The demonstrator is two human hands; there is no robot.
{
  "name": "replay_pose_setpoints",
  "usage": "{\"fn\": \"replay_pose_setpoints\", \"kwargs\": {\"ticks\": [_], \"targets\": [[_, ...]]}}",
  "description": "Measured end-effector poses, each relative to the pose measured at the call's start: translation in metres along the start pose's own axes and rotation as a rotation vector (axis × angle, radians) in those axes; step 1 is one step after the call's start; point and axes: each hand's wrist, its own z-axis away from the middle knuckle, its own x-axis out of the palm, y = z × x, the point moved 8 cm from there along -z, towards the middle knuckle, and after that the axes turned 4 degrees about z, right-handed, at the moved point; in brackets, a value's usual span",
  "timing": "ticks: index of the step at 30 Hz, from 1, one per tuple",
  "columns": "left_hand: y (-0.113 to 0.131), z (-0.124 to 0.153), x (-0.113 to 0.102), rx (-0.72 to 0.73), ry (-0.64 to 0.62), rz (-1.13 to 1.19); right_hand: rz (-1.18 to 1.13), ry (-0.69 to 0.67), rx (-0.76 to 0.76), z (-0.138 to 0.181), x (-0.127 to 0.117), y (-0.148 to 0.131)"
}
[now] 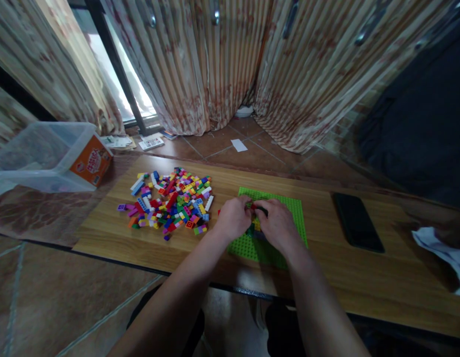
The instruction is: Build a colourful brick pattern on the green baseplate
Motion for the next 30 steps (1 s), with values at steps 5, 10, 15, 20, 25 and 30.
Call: {"fn": "replay_pose_setpoints", "kwargs": {"ticks": [5, 10, 15, 20, 25, 30], "targets": [[0.003, 0.002, 0.000, 0.015, -0.008, -0.038, 0.003, -0.019, 0.004, 0.002, 0.001, 0.001], [0.004, 0.003, 0.001, 0.017, -0.012, -0.055, 0.012, -0.031, 0.006, 0.003, 0.001, 0.000], [0.006, 0.004, 0.000, 0.018, -0.007, -0.085, 0.011, -0.035, 0.009, 0.002, 0.001, 0.000], [0.006, 0.004, 0.001, 0.021, -0.007, -0.074, -0.022, -0.016, -0.008, 0.002, 0.001, 0.002], [0.003, 0.004, 0.001, 0.001, -0.015, -0.098, -0.126, 0.077, 0.002, 0.001, -0.007, 0.008], [0.003, 0.004, 0.001, -0.019, -0.024, -0.095, -0.276, 0.229, 0.158, 0.001, -0.029, 0.035]]}}
